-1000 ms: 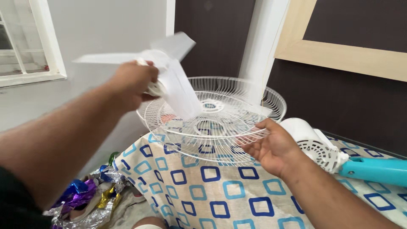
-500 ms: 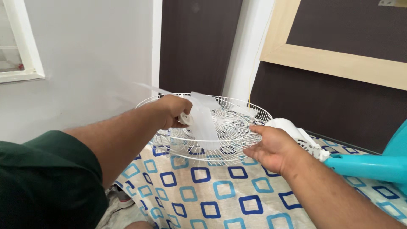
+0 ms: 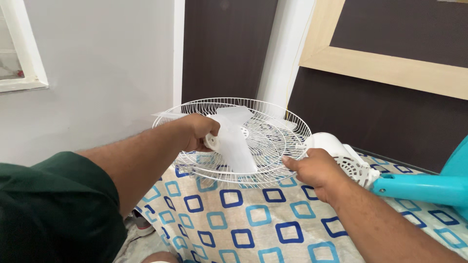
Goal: The person disassembles a small electric fan on a table. They remove the front grille, unscrew and remove the fan blades, detach the rear grille, and then use a screwdriver to loosen screws on the motor housing.
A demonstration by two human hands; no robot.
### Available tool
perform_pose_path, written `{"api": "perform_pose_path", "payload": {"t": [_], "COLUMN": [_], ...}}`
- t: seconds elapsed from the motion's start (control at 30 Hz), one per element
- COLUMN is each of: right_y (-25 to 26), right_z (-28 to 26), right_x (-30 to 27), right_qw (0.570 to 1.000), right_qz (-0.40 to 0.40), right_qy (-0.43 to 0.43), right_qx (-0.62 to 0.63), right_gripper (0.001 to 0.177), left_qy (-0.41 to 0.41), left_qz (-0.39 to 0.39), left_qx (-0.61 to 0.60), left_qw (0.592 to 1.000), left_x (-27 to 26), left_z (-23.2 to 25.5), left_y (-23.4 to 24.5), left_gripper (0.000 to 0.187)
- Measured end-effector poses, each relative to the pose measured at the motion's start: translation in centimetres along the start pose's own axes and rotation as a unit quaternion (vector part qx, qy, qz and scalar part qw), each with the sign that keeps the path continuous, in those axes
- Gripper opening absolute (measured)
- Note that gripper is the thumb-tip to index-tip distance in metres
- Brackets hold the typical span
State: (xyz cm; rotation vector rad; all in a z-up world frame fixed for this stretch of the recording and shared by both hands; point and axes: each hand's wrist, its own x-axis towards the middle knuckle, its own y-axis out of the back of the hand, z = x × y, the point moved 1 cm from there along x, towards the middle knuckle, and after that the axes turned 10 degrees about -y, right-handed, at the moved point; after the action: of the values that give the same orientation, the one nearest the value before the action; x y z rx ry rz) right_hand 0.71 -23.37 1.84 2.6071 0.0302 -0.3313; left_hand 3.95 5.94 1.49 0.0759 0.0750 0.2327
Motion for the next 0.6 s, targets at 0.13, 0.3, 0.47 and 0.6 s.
{"api": "perform_pose_path", "payload": {"t": [0.13, 0.3, 0.47, 0.6], "right_y": [0.0, -0.1, 0.6, 3.0], "right_z": [0.3, 0.0, 0.2, 1.8], "right_x": [0.0, -0.9, -2.5, -2.6], "right_qw": [0.998, 0.992, 0.977, 0.958], "right_qz": [0.042, 0.085, 0.155, 0.242], "right_qy": [0.033, 0.064, 0.123, 0.144], "right_qx": [-0.021, -0.066, -0.079, -0.041], "right_gripper": [0.081, 0.091, 0.07, 0.039], "left_qy": [-0.023, -0.077, -0.109, -0.154], "left_qz": [0.029, 0.042, 0.023, 0.054], "left_qx": [0.09, 0.239, 0.309, 0.295], "left_qw": [0.995, 0.967, 0.945, 0.941], "left_x": [-1.1, -2.6, -4.2, -5.8], "left_z": [0.4, 1.4, 1.6, 1.8], "left_y": [-0.8, -1.3, -1.8, -1.0], "left_gripper": [0.044, 0.071, 0.075, 0.065]}}
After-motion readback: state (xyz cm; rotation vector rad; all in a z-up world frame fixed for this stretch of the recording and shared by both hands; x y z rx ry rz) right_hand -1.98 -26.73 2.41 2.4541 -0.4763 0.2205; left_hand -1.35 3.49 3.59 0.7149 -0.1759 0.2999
